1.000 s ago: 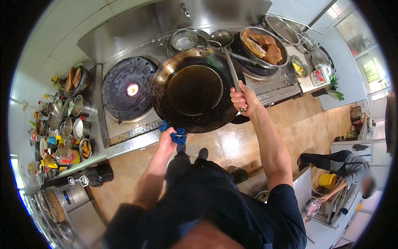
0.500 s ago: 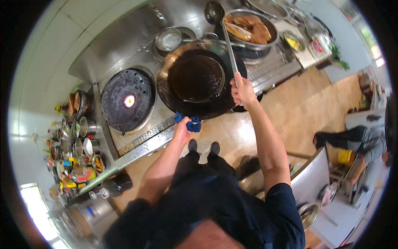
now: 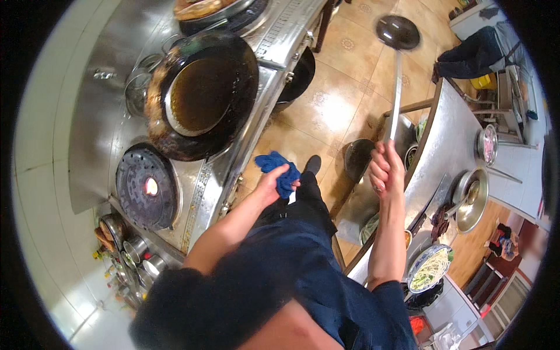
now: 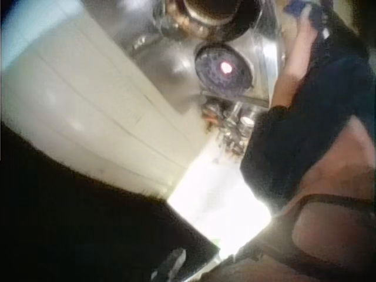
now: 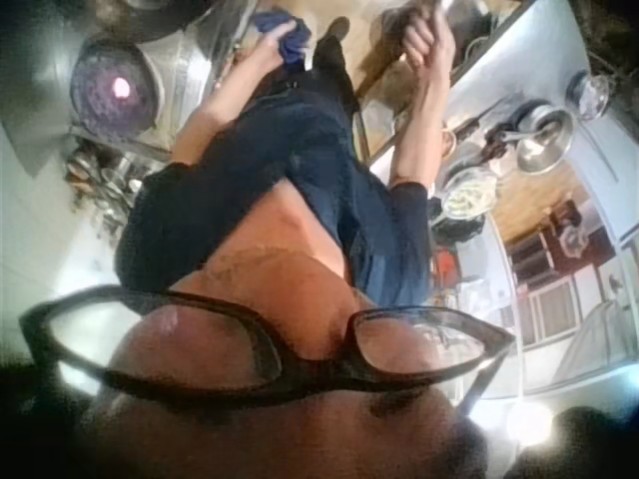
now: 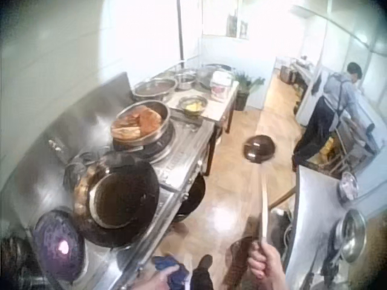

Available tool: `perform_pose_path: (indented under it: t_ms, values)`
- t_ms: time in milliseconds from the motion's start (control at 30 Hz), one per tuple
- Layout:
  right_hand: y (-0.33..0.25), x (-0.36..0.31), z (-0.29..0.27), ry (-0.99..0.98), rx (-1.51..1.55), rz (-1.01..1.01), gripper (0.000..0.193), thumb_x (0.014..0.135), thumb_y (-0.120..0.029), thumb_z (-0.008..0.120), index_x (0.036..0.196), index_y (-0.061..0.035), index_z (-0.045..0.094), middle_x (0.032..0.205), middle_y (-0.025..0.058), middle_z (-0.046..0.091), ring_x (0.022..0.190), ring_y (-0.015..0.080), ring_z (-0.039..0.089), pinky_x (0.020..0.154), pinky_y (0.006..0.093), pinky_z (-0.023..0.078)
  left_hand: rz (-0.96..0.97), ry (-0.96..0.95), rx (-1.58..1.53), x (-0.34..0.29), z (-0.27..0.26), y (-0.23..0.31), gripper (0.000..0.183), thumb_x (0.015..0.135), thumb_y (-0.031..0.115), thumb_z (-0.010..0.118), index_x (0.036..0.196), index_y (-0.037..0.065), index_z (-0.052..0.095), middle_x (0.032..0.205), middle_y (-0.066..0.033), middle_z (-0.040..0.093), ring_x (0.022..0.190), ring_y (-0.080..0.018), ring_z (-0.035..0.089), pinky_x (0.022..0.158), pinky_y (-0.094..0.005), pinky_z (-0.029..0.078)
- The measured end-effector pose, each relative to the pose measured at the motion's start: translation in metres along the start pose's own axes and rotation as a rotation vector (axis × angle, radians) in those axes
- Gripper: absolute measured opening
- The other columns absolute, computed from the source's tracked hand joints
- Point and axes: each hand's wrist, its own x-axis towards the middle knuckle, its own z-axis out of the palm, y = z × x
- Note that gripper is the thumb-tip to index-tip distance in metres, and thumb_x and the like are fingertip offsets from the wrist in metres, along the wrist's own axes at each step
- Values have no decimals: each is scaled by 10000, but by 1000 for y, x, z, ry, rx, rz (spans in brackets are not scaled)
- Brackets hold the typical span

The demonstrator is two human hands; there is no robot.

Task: The person uses a strainer and ladle to transfer pieces of meat from a wok into a metal bowl. They then wipe the wok with a blue cloth and continue to handle the meat, moving it between the wok and the bowl.

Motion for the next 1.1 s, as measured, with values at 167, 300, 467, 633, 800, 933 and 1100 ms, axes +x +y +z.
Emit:
perform_pose_path:
  t_ms: [167,300,467,633,800,933,1100]
  values:
    - [-33,-16,-96,187,124,-216,275,1035,-342,436,933,-90,476,569,-65,297,371,32,210,258,199,193,-169,79,97,100,16,-29,246,931,267,597,1010,34,588,842,-147,665,723,-287,689,611,-373,565]
    - [-69,-6,-147,191,194,-304,286,1041,-338,422,940,-79,487,582,-48,317,374,37,220,257,203,207,-184,259,123,190,15,-38,263,966,305,537,1021,53,591,870,-124,662,719,-287,671,673,-406,567]
    - [-104,24,-231,342,190,-408,320,1044,-362,402,956,-70,500,589,-40,336,371,43,224,250,219,208,-70,331,-121,300,-10,-24,180,982,250,525,972,74,564,859,-113,625,700,-271,628,586,-442,533]
    - [-109,42,-280,415,345,-454,378,1046,-406,362,971,-62,500,587,-20,365,357,50,236,236,231,230,40,602,-280,414,-107,0,210,960,318,568,1043,125,577,952,-99,648,803,-281,658,626,-492,588]
    - [-113,34,-322,180,394,-486,433,1040,-456,324,948,-50,445,567,38,380,291,80,253,196,251,238,122,901,-218,527,-194,49,344,926,477,599,1070,165,587,974,-47,652,830,-269,655,727,-488,562]
    - [-115,21,-324,242,432,-586,373,1003,-442,415,922,-80,445,559,19,399,328,64,304,256,239,300,113,1019,-120,595,-228,74,414,903,505,616,1145,178,537,1005,-63,658,857,-297,652,757,-504,558]
    - [-121,30,-347,250,499,-620,326,956,-426,529,889,-118,446,550,-5,424,373,44,368,333,224,377,68,1012,-177,612,-307,107,447,844,226,663,1252,146,498,1175,-140,583,977,-321,613,749,-581,533]
